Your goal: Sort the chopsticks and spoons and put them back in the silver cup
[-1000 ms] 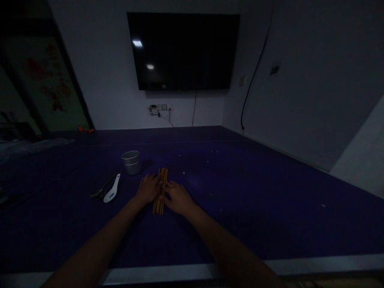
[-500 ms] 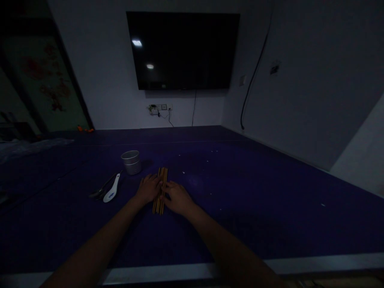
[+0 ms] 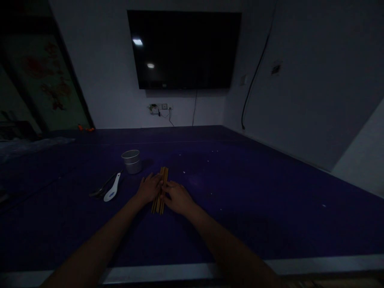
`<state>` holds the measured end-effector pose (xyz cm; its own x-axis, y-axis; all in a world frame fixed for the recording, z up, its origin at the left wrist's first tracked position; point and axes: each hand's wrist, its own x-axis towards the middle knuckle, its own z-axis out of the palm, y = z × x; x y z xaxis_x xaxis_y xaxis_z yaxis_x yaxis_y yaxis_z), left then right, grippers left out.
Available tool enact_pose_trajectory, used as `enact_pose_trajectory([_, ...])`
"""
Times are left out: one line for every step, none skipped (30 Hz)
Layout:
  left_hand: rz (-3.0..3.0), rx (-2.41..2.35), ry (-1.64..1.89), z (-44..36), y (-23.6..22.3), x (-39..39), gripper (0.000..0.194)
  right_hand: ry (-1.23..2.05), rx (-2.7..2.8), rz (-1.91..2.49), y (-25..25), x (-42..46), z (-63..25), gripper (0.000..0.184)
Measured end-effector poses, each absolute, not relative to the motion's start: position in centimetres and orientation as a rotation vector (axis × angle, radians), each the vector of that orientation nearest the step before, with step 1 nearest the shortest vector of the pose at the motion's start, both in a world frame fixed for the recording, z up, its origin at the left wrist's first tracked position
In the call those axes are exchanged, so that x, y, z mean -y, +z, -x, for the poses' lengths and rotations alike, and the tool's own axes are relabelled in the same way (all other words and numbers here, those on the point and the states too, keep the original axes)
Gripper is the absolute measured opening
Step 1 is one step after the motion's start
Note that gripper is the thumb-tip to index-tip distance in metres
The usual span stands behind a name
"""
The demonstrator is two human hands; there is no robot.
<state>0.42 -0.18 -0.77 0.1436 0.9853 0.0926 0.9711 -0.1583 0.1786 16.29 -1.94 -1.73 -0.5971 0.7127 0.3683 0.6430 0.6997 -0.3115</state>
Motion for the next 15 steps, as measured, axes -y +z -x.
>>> enact_pose_trajectory([-2.32, -1.985, 0.292, -0.42, -0.72, 0.2, 0.051, 0.202, 2.443, 1.043, -1.71, 1.95, -16.29, 0.033])
enact_pose_trajectory([-2.324, -1.983, 0.298, -0.41, -0.69, 0.21, 0.05, 0.204, 2.445, 1.042, -1.71, 1.95, -16.29, 0.033])
enact_pose_trajectory([-2.327, -1.98, 0.304, -0.4, -0.68, 0.22, 0.05, 0.205, 2.447, 1.041, -1.74, 1.93, -16.28, 0.033])
enact_pose_trajectory([-2.33, -1.978, 0.309, -0.38, -0.68, 0.22, 0.05, 0.204, 2.448, 1.041, -1.79, 1.9, -16.28, 0.033])
enact_pose_trajectory([-2.331, -1.977, 0.312, -0.37, -0.68, 0.21, 0.05, 0.201, 2.447, 1.044, -1.85, 1.86, -16.27, 0.033])
enact_pose_trajectory([-2.331, -1.977, 0.316, -0.35, -0.7, 0.21, 0.049, 0.197, 2.446, 1.049, -1.9, 1.81, -16.27, 0.033])
enact_pose_trajectory([-2.333, -1.976, 0.322, -0.34, -0.72, 0.2, 0.049, 0.191, 2.443, 1.057, -1.95, 1.77, -16.27, 0.032])
enact_pose_trajectory([-2.337, -1.973, 0.329, -0.32, -0.75, 0.2, 0.049, 0.188, 2.439, 1.065, -1.97, 1.73, -16.27, 0.03])
enact_pose_trajectory([-2.341, -1.968, 0.335, -0.3, -0.77, 0.21, 0.049, 0.187, 2.435, 1.072, -1.96, 1.7, -16.28, 0.029])
enact_pose_trajectory([-2.343, -1.964, 0.343, -0.28, -0.79, 0.21, 0.048, 0.187, 2.433, 1.076, -1.93, 1.66, -16.3, 0.028])
enact_pose_trajectory([-2.344, -1.962, 0.355, -0.26, -0.8, 0.22, 0.048, 0.188, 2.429, 1.08, -1.88, 1.63, -16.32, 0.026])
enact_pose_trajectory([-2.346, -1.959, 0.367, -0.25, -0.8, 0.23, 0.048, 0.189, 2.424, 1.085, -1.82, 1.61, -16.35, 0.024])
enact_pose_trajectory([-2.349, -1.958, 0.381, -0.24, -0.77, 0.24, 0.047, 0.187, 2.418, 1.09, -1.77, 1.58, -16.37, 0.023])
enact_pose_trajectory([-2.353, -1.956, 0.399, -0.24, -0.71, 0.25, 0.046, 0.183, 2.41, 1.097, -1.73, 1.56, -16.39, 0.022])
enact_pose_trajectory([-2.361, -1.956, 0.425, -0.26, -0.61, 0.26, 0.045, 0.177, 2.402, 1.103, -1.71, 1.54, -16.4, 0.022])
